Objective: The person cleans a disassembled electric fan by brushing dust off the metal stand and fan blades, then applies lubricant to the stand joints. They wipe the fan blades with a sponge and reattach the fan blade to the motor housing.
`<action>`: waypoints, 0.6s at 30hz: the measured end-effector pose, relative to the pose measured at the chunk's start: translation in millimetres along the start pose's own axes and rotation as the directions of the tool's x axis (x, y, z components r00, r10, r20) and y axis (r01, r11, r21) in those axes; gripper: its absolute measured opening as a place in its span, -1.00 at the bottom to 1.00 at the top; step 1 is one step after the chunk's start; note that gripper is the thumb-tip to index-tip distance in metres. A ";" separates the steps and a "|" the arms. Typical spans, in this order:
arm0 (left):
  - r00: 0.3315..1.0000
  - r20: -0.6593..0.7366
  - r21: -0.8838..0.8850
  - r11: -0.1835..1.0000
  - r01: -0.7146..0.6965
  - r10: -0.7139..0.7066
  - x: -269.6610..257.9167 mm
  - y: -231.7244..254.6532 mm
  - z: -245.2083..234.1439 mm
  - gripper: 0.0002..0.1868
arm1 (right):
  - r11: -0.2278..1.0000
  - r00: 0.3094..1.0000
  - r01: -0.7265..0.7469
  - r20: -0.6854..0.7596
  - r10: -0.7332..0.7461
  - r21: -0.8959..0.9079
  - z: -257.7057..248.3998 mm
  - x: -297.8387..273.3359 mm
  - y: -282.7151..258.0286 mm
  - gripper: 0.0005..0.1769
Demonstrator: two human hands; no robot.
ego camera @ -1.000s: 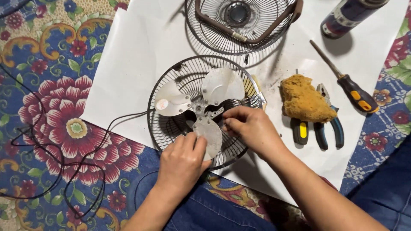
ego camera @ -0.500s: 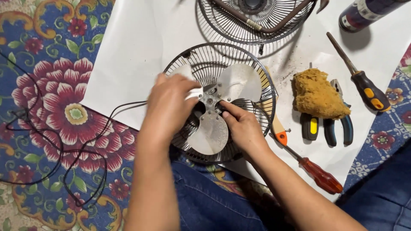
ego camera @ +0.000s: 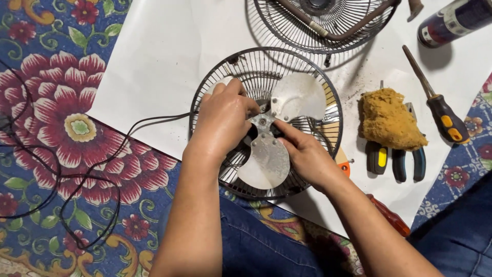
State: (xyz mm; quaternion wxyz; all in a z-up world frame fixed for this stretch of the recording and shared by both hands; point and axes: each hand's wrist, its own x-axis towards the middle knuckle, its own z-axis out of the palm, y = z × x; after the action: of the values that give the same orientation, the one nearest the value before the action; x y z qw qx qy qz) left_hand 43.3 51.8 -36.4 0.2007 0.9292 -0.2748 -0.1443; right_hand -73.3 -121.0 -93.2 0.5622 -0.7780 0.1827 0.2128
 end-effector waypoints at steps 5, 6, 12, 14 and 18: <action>1.000 0.013 -0.060 0.998 -0.008 0.009 3.8 -5.0 2.6 -0.71 | 0.965 0.999 -0.039 -0.017 0.045 0.259 15.4 11.1 13.2 -0.52; 1.000 0.011 -0.055 0.998 -0.012 0.013 3.9 -6.0 2.8 -0.71 | 0.944 0.993 -0.046 -0.089 0.079 0.328 22.7 13.5 14.4 -0.56; 0.999 -0.006 -0.065 0.997 -0.047 0.046 4.2 -7.5 5.3 -0.72 | 0.948 0.921 0.099 -0.388 0.027 0.303 44.2 6.6 12.7 -0.69; 0.999 0.008 -0.076 0.996 -0.047 0.048 3.7 -8.7 5.9 -0.72 | 0.957 0.899 0.113 -0.438 0.016 0.266 48.0 0.9 8.9 -0.72; 0.998 0.004 -0.115 0.991 -0.061 0.062 3.3 -10.6 5.4 -0.70 | 0.963 0.856 0.159 -0.517 -0.024 0.218 52.8 -5.0 1.8 -0.74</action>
State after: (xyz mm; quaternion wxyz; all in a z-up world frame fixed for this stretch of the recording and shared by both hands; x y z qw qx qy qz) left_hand 48.7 56.5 -46.5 0.2572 0.9067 -0.2952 -0.1571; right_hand -85.0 -71.0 -106.6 0.5980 -0.7360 0.3129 -0.0527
